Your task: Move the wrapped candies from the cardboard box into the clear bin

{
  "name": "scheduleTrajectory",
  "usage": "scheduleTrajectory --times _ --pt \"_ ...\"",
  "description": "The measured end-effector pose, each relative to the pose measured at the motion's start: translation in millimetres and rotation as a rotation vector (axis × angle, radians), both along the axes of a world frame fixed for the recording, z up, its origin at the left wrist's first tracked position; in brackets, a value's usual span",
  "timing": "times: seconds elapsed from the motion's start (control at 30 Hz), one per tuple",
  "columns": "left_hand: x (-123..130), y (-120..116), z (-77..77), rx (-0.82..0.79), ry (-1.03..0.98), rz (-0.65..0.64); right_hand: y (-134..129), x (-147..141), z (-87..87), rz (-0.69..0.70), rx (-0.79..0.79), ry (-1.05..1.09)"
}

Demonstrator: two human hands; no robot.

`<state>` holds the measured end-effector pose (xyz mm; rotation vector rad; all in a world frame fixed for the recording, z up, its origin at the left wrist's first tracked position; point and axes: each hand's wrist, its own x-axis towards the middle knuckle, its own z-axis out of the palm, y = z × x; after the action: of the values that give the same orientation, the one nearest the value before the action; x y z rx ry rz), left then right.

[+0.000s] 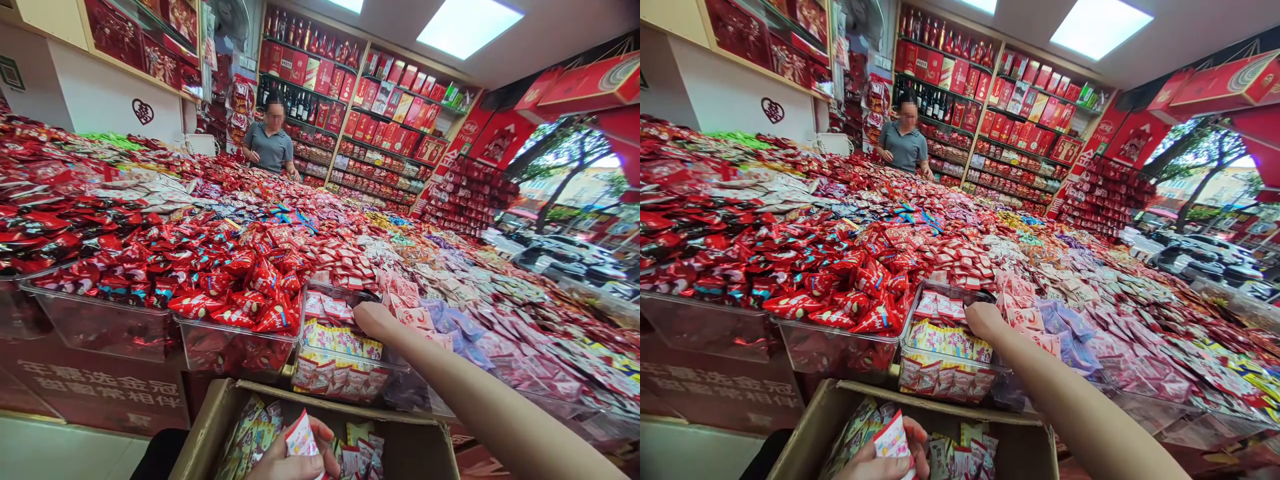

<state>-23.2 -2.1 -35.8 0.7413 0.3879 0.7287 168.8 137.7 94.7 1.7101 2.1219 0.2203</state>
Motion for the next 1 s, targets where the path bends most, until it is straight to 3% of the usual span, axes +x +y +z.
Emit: scheduleTrajectory --times 0.1,0.33,0.4,0.5,0.67,0.87,1.0 --pt "0 -1 -0.3 -0.013 -0.001 -0.004 -4 0 11.8 0.019 0.013 -0.019" --pt "1 -2 1.9 -0.028 0.017 -0.01 -12 10 67.8 0.053 0.004 -0.059" --pt "1 -2 3.8 -0.038 0.023 -0.003 -13 12 74.3 0.078 0.038 -0.047" --pt "2 -2 5.1 -0.045 0.035 0.0 -16 12 61.3 0.103 0.082 -0.017" --pt "3 -2 3.8 -0.055 0.04 -0.003 -18 14 24.3 0.097 -0.006 0.019" --pt "2 -2 4.2 -0.054 0.055 -0.015 -8 20 31.6 0.032 0.113 0.052" --pt "3 -1 3.7 -0.033 0.047 -0.026 -7 12 14.5 -0.002 0.2 0.084"
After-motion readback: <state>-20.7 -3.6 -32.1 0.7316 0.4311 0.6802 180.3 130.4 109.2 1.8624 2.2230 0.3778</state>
